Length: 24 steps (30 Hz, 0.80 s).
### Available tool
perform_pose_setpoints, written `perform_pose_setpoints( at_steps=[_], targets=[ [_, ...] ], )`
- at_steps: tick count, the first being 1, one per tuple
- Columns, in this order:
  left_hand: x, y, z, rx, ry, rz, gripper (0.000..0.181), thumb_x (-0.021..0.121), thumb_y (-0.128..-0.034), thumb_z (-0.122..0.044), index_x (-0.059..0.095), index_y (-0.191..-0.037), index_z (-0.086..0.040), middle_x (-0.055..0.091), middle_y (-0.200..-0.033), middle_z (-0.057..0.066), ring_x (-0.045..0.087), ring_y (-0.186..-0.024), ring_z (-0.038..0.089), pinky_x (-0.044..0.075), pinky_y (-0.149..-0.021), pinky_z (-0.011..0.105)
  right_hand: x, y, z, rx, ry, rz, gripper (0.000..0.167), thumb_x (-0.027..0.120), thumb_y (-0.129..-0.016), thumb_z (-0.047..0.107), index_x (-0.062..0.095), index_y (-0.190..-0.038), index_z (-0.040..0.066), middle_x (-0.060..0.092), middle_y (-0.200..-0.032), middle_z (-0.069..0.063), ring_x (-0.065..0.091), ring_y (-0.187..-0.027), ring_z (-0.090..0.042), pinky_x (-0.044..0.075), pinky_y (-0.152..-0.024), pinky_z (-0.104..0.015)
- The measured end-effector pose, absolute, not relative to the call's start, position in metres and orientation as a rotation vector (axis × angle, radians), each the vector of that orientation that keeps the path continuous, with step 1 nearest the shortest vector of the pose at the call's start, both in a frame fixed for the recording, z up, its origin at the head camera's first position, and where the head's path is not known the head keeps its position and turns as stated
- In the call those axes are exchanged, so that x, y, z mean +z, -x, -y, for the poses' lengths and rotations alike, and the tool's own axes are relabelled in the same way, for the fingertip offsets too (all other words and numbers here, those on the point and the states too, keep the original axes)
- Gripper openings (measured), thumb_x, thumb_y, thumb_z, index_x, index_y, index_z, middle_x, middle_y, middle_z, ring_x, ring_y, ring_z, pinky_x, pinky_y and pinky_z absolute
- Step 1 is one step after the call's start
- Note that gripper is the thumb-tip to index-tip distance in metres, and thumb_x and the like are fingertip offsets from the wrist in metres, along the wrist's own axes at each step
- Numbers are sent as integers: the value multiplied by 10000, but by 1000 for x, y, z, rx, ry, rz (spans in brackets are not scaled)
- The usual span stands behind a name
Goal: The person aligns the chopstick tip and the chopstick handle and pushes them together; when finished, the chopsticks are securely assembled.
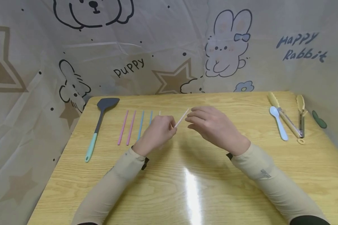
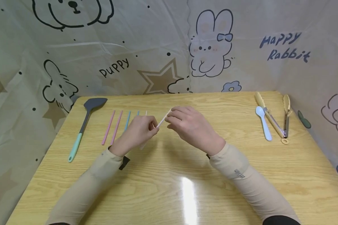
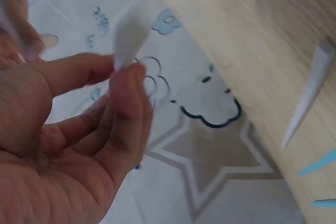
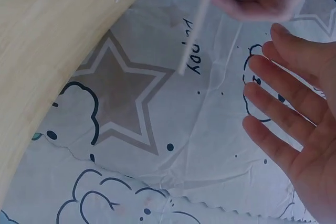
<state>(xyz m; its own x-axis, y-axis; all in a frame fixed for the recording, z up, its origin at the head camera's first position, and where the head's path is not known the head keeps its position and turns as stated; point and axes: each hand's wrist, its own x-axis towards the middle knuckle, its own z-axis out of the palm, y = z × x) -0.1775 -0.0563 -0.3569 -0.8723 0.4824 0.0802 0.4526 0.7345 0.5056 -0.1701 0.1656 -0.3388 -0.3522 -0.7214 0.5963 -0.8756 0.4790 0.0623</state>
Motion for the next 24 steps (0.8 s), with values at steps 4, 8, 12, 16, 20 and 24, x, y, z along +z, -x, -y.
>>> perform_pose_setpoints(
  at_steps=[4,8,12,16,20,24],
  targets=[
    [-358,197,62,791,-636,-2751,116,665,-931,-70,625,-842,-8,621,-707,54,631,-571,172,503,-493,220,-338,168,-167,391,-1326,2169,169,783,-844,98,734,-990,28,717,-977,-85,658,-983,-277,512,-912,-396],
    [-360,212,65,822,-534,-2650,157,661,-937,-54,604,-799,-4,666,-713,116,694,-654,262,548,-561,243,-342,166,-166,390,-1340,2185,161,781,-851,118,733,-982,38,716,-955,-68,663,-945,-256,528,-872,-388],
    [-367,223,62,855,-447,-2591,163,663,-918,-22,603,-769,4,680,-697,123,708,-682,285,579,-624,298,-345,165,-167,383,-1336,2201,162,776,-857,130,729,-987,46,712,-956,-57,661,-937,-239,535,-840,-377],
    [-375,234,59,818,-405,-2575,177,662,-889,2,641,-714,19,675,-651,91,711,-670,281,584,-647,314,-348,165,-167,395,-1337,2204,147,769,-861,129,732,-982,55,709,-941,-48,663,-914,-225,540,-823,-374],
    [-381,245,58,753,-380,-2584,185,653,-874,-4,672,-690,2,685,-650,89,709,-648,262,565,-667,279,-350,165,-168,393,-1346,2222,125,768,-862,123,736,-966,61,705,-913,-35,664,-883,-211,541,-809,-367],
    [-384,253,57,733,-305,-2583,141,657,-834,13,670,-695,-2,691,-651,103,708,-630,254,551,-689,283,-351,163,-168,370,-1335,2263,124,767,-869,139,739,-969,71,705,-910,-25,665,-884,-205,538,-796,-366]
  ],
)
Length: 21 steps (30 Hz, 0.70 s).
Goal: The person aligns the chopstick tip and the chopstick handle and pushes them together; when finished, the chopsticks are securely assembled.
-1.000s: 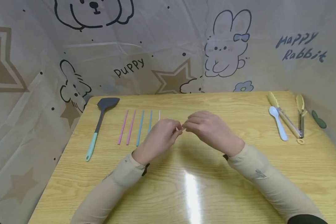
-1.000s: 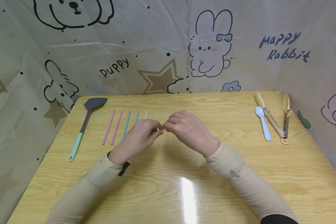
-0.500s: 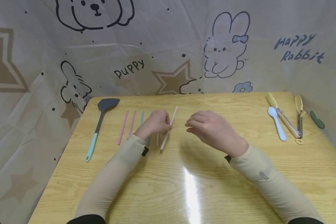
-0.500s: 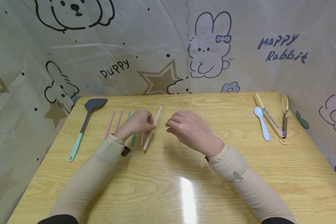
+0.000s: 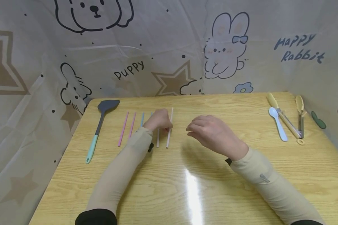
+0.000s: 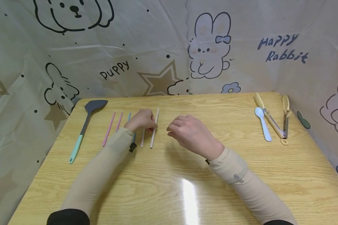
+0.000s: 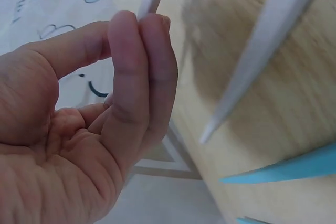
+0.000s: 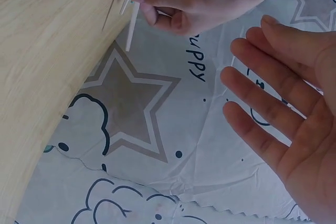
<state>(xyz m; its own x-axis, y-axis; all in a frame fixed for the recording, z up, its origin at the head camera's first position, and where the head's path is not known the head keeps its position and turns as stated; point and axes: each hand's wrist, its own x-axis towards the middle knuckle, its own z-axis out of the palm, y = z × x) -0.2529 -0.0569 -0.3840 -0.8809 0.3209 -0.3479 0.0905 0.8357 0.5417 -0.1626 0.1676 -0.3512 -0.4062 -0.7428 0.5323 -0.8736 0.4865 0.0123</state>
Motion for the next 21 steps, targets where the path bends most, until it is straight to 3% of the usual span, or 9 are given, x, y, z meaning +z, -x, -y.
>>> perform_pose_setpoints(
  at_steps=[8,17,21],
  targets=[
    [-393,259,59,794,-88,-2497,29,678,-812,65,651,-801,66,684,-659,138,708,-611,241,579,-639,278,-353,159,-165,349,-1325,2308,133,770,-873,155,743,-977,76,711,-926,-21,669,-895,-205,538,-765,-355],
    [-394,259,59,827,-55,-2485,88,703,-826,70,615,-828,80,683,-671,165,692,-557,223,577,-604,277,-355,160,-165,344,-1316,2307,162,781,-859,150,737,-988,63,712,-939,-30,671,-887,-207,542,-746,-353],
    [-392,257,62,767,-82,-2500,93,708,-849,28,627,-817,61,685,-657,140,701,-585,227,575,-647,265,-355,159,-165,336,-1312,2325,168,773,-869,164,737,-1002,67,712,-949,-29,668,-888,-200,542,-741,-347]
  ],
)
